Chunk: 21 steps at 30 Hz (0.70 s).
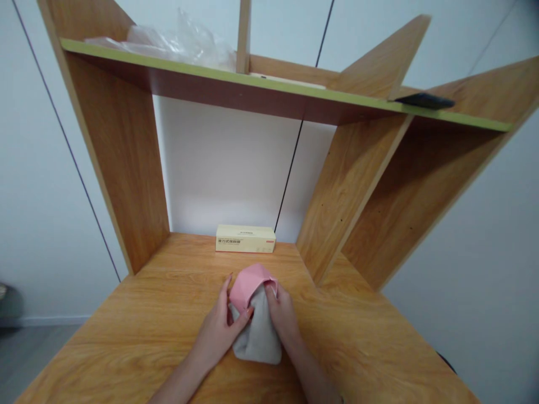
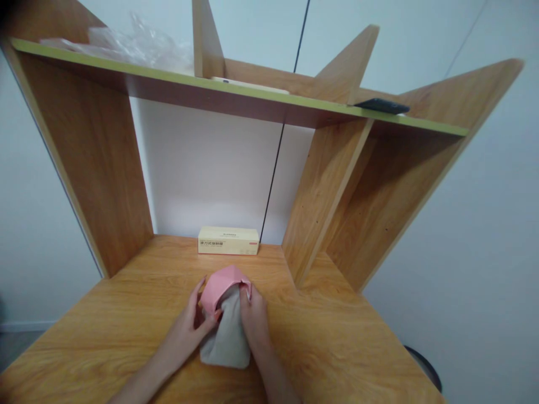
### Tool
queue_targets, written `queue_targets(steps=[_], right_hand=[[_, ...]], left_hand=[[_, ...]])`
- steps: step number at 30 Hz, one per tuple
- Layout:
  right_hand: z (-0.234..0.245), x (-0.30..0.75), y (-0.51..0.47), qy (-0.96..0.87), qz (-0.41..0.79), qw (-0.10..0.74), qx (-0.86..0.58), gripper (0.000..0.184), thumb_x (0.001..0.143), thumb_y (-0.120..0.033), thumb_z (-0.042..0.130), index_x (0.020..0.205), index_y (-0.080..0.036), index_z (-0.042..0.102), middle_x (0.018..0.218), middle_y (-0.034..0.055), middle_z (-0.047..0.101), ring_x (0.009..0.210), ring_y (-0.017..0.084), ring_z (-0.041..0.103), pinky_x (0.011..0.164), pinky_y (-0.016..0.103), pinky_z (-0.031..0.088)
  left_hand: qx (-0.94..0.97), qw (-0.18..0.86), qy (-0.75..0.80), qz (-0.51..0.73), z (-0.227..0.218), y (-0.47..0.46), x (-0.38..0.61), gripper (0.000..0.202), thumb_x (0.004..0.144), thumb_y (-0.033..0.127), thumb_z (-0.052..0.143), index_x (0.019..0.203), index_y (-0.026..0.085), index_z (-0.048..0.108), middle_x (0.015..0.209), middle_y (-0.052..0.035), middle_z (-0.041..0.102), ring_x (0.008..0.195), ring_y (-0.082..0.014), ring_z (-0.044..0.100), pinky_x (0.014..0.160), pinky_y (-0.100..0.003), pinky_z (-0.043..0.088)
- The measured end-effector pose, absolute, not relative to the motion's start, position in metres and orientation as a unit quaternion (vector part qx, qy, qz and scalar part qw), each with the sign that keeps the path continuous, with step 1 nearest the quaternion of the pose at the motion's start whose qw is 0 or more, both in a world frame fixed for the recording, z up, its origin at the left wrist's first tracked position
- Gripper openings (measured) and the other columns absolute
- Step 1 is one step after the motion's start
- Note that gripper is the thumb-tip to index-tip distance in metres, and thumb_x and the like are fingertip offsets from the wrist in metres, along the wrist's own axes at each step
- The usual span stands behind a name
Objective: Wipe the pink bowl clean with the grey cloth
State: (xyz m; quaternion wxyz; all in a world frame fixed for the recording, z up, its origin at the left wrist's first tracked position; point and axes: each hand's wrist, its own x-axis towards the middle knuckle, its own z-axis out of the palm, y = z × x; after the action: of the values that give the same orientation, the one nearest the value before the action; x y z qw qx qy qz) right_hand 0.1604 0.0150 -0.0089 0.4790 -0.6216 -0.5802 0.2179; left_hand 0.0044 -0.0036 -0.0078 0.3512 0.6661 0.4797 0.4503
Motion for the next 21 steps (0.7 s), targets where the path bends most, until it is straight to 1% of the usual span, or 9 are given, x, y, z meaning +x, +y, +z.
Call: queue_targets(steps=[2, 3, 6, 9, 11, 13, 16, 19, 21], right_hand=[[-0.012, 0.159, 0.016, -0.581, 0.244, 0.480, -0.610, 0.037, 0.081, -0.040, 0.032, 0.076, -0.016, 0.060, 0.075, 0.0083, 0.067, 0.070, 0.019, 0.061, 0.060, 0.025, 0.044], [-0.013, 0.158, 0.017, -0.586, 0.252, 0.472, -0.609, 0.037, 0.081, -0.040, 0.033, 0.076, -0.015, 0.060, 0.075, 0.0083, 0.068, 0.069, 0.019, 0.061, 0.059, 0.025, 0.044], [-0.013, 0.159, 0.018, -0.605, 0.244, 0.437, -0.620, 0.034, 0.080, -0.038, 0.037, 0.079, -0.016, 0.062, 0.078, 0.0084, 0.068, 0.072, 0.019, 0.062, 0.061, 0.025, 0.044], [-0.006, 0.161, 0.016, -0.615, 0.166, 0.388, -0.666, 0.033, 0.078, -0.035, 0.043, 0.099, -0.018, 0.060, 0.087, 0.0082, 0.068, 0.079, 0.020, 0.062, 0.066, 0.026, 0.043], [0.000, 0.163, 0.014, -0.610, 0.097, 0.347, -0.705, 0.038, 0.078, -0.036, 0.044, 0.110, -0.020, 0.056, 0.083, 0.0082, 0.069, 0.078, 0.021, 0.063, 0.066, 0.028, 0.043], [0.003, 0.164, 0.013, -0.609, 0.059, 0.324, -0.721, 0.040, 0.079, -0.037, 0.043, 0.114, -0.021, 0.054, 0.076, 0.0074, 0.069, 0.073, 0.022, 0.064, 0.065, 0.029, 0.044], [0.001, 0.165, 0.014, -0.619, 0.073, 0.348, -0.700, 0.037, 0.079, -0.036, 0.043, 0.112, -0.022, 0.054, 0.082, 0.0059, 0.069, 0.076, 0.020, 0.064, 0.068, 0.028, 0.045], [-0.006, 0.164, 0.019, -0.621, 0.151, 0.412, -0.649, 0.034, 0.078, -0.035, 0.044, 0.106, -0.022, 0.057, 0.096, 0.0053, 0.067, 0.087, 0.018, 0.062, 0.075, 0.027, 0.045], [-0.012, 0.162, 0.021, -0.619, 0.200, 0.451, -0.612, 0.032, 0.077, -0.035, 0.044, 0.103, -0.021, 0.057, 0.099, 0.0056, 0.066, 0.090, 0.018, 0.061, 0.077, 0.027, 0.046]], left_hand=[[0.670, 0.355, 0.457, 0.466, -0.009, -0.004, 0.007, 0.068, 0.074, 0.040, 0.054, 0.131, 0.016, 0.025, 0.125, -0.0136, 0.048, 0.113, -0.0225, 0.047, 0.094, -0.035, 0.037], [0.670, 0.360, 0.451, 0.468, -0.009, -0.005, 0.007, 0.064, 0.074, 0.039, 0.054, 0.128, 0.015, 0.028, 0.120, -0.0131, 0.052, 0.109, -0.0218, 0.050, 0.092, -0.034, 0.039], [0.654, 0.370, 0.475, 0.458, -0.008, -0.005, 0.007, 0.055, 0.072, 0.038, 0.056, 0.118, 0.014, 0.039, 0.100, -0.0095, 0.063, 0.089, -0.0198, 0.060, 0.078, -0.031, 0.047], [0.642, 0.354, 0.504, 0.456, -0.006, -0.005, 0.005, 0.050, 0.070, 0.038, 0.056, 0.113, 0.014, 0.044, 0.088, -0.0067, 0.065, 0.077, -0.0186, 0.061, 0.069, -0.029, 0.048], [0.644, 0.346, 0.512, 0.451, -0.005, -0.004, 0.005, 0.048, 0.070, 0.037, 0.056, 0.111, 0.015, 0.046, 0.086, -0.0061, 0.065, 0.075, -0.0183, 0.061, 0.067, -0.028, 0.048], [0.648, 0.341, 0.515, 0.446, -0.005, -0.003, 0.005, 0.048, 0.070, 0.038, 0.056, 0.111, 0.015, 0.046, 0.088, -0.0059, 0.065, 0.076, -0.0184, 0.061, 0.068, -0.028, 0.047], [0.652, 0.339, 0.512, 0.445, -0.004, -0.001, 0.004, 0.048, 0.071, 0.038, 0.055, 0.111, 0.015, 0.046, 0.090, -0.0061, 0.065, 0.076, -0.0186, 0.061, 0.069, -0.028, 0.047], [0.643, 0.347, 0.498, 0.466, -0.005, 0.002, 0.002, 0.046, 0.071, 0.038, 0.054, 0.109, 0.013, 0.048, 0.092, -0.0074, 0.065, 0.079, -0.0196, 0.061, 0.071, -0.030, 0.047], [0.635, 0.352, 0.491, 0.482, -0.006, 0.004, 0.001, 0.045, 0.072, 0.038, 0.053, 0.108, 0.012, 0.049, 0.094, -0.0083, 0.065, 0.083, -0.0204, 0.061, 0.074, -0.031, 0.047]])
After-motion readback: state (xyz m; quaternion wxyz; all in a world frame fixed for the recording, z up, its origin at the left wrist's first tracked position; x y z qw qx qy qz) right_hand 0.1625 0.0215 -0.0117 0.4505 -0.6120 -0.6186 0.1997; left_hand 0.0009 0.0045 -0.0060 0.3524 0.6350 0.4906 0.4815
